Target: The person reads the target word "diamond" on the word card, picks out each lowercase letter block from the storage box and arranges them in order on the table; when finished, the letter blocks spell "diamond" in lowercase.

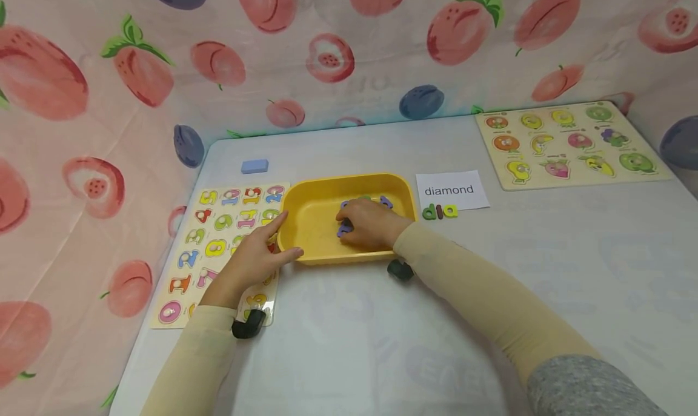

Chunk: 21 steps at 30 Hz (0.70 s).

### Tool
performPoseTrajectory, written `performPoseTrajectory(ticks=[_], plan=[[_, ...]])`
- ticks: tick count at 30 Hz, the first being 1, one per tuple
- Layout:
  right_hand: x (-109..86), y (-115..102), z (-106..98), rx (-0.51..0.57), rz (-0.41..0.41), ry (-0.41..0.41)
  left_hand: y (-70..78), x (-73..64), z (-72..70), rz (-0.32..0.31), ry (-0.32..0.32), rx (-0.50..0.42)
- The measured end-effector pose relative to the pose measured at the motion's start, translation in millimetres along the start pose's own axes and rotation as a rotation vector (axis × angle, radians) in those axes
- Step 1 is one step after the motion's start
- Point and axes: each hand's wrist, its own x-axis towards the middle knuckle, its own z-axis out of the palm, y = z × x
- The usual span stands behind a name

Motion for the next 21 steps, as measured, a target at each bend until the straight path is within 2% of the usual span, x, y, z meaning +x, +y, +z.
performPoseTrajectory(ticks=[9, 21], plan=[[-0.9, -1.0, -0.6, 0.031, -0.012, -0.029, 0.1, 0.0, -0.7, 0.000, 0.001, 0.010], [0.7, 2.2, 0.5, 0.020, -0.034, 0.006, -0.9, 0.9, -0.2, 0.009, 0.001, -0.002]])
